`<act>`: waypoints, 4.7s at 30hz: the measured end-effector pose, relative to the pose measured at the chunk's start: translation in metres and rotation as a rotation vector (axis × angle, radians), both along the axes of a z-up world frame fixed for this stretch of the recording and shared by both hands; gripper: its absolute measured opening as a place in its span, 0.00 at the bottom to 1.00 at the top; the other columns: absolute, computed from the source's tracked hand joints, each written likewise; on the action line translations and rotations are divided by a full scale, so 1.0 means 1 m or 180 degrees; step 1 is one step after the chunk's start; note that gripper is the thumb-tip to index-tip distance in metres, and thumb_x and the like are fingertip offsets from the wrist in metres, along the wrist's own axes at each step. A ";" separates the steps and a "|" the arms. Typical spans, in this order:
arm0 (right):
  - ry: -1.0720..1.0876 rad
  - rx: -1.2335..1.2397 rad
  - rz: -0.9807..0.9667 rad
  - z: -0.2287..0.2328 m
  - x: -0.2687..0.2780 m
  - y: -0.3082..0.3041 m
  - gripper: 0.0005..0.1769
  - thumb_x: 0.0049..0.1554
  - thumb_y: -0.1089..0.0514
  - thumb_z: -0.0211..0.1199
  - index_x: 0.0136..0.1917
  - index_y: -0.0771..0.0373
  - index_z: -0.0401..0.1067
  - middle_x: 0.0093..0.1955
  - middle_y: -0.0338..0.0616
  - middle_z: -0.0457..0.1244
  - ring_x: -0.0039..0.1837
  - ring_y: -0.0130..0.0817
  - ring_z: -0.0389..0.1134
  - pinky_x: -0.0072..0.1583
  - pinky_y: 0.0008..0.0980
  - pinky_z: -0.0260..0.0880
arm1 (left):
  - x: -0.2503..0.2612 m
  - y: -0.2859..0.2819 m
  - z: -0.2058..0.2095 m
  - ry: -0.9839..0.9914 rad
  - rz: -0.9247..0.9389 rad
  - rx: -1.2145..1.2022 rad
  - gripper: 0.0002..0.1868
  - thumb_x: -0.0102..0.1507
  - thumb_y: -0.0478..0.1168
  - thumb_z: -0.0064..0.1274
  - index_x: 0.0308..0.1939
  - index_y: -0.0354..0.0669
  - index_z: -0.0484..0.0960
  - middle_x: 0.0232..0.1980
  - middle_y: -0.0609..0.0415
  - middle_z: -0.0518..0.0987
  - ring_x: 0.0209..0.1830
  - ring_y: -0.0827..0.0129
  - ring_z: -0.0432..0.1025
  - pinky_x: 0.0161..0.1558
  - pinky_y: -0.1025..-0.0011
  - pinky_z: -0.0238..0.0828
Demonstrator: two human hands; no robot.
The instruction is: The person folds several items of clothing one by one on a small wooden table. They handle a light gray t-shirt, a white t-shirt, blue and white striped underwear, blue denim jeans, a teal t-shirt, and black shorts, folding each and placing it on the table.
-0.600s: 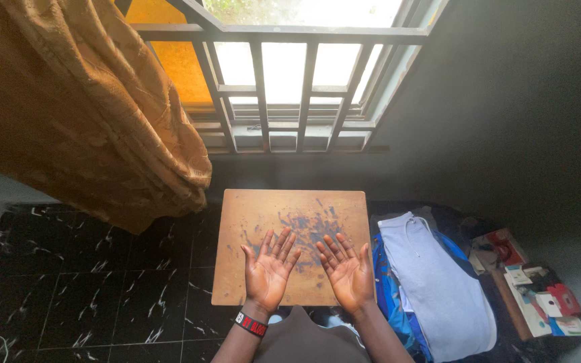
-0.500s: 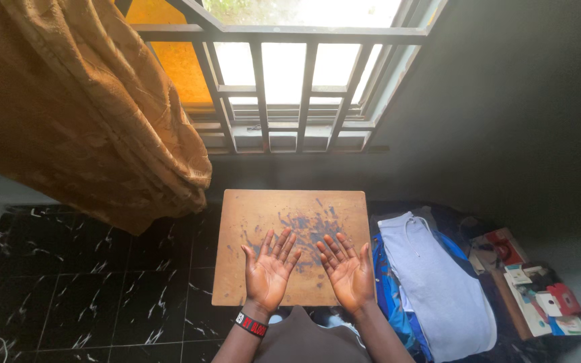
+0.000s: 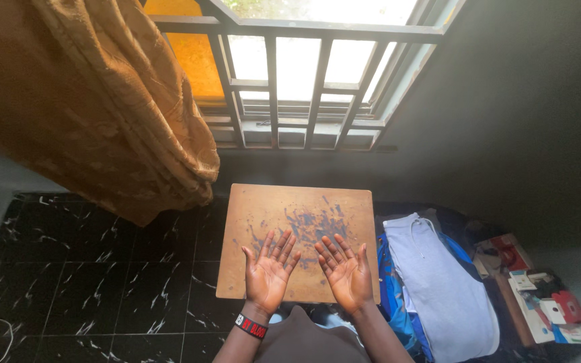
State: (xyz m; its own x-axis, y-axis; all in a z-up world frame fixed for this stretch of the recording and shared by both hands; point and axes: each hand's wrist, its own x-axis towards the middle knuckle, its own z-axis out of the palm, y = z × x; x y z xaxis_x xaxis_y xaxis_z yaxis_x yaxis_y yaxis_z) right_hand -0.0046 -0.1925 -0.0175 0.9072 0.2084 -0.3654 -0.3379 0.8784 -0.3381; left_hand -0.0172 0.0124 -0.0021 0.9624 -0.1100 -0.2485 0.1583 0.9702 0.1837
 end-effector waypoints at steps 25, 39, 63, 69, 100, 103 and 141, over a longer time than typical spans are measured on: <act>0.0065 -0.0063 0.0055 0.000 -0.019 0.000 0.40 0.63 0.31 0.46 0.75 0.63 0.55 0.73 0.58 0.57 0.73 0.52 0.60 0.67 0.44 0.64 | -0.015 -0.003 -0.005 -0.0034 -0.0100 -0.0001 0.47 0.65 0.71 0.34 0.79 0.45 0.51 0.79 0.37 0.57 0.79 0.49 0.52 0.71 0.49 0.55; 0.0241 -0.0546 0.0058 -0.021 -0.024 -0.030 0.32 0.64 0.40 0.51 0.71 0.64 0.61 0.67 0.54 0.63 0.66 0.44 0.68 0.61 0.38 0.69 | -0.011 -0.022 -0.011 0.0200 -0.0520 0.0644 0.40 0.67 0.66 0.35 0.76 0.47 0.57 0.75 0.42 0.66 0.73 0.56 0.64 0.65 0.56 0.64; 0.1464 -0.3474 -0.0330 -0.232 -0.162 -0.206 0.16 0.60 0.54 0.61 0.58 0.63 0.74 0.46 0.37 0.70 0.42 0.23 0.70 0.44 0.24 0.68 | -0.055 -0.065 -0.191 -0.0526 -0.3855 0.5007 0.25 0.68 0.50 0.52 0.65 0.39 0.76 0.41 0.45 0.83 0.41 0.66 0.76 0.42 0.70 0.74; 0.1560 -0.4099 -0.0461 -0.247 -0.153 -0.247 0.16 0.58 0.54 0.66 0.58 0.62 0.76 0.39 0.44 0.70 0.39 0.29 0.68 0.42 0.27 0.67 | -0.033 -0.093 -0.188 -0.0770 -0.4112 0.4968 0.25 0.67 0.49 0.52 0.63 0.39 0.76 0.43 0.47 0.84 0.41 0.66 0.77 0.42 0.69 0.73; 0.1029 -0.6827 0.2149 -0.261 0.066 -0.418 0.37 0.54 0.38 0.68 0.69 0.59 0.66 0.68 0.53 0.62 0.74 0.53 0.58 0.70 0.62 0.56 | -0.014 -0.144 -0.163 -0.0419 -0.4037 0.5797 0.25 0.65 0.50 0.53 0.63 0.44 0.77 0.51 0.45 0.86 0.49 0.61 0.82 0.52 0.65 0.76; 0.0821 -0.6567 0.1776 -0.268 0.065 -0.417 0.36 0.53 0.37 0.70 0.65 0.63 0.71 0.64 0.60 0.65 0.70 0.56 0.63 0.69 0.52 0.64 | -0.013 -0.143 -0.158 -0.0378 -0.3982 0.5756 0.25 0.66 0.51 0.53 0.63 0.43 0.76 0.52 0.45 0.85 0.51 0.61 0.82 0.53 0.66 0.76; 0.0728 -0.3168 -0.0892 -0.008 -0.214 -0.383 0.30 0.51 0.59 0.73 0.64 0.71 0.71 0.56 0.44 0.69 0.56 0.30 0.69 0.58 0.32 0.69 | 0.042 -0.338 -0.097 -0.2453 -0.3578 0.3441 0.32 0.70 0.53 0.56 0.68 0.32 0.71 0.63 0.49 0.75 0.60 0.75 0.72 0.58 0.72 0.70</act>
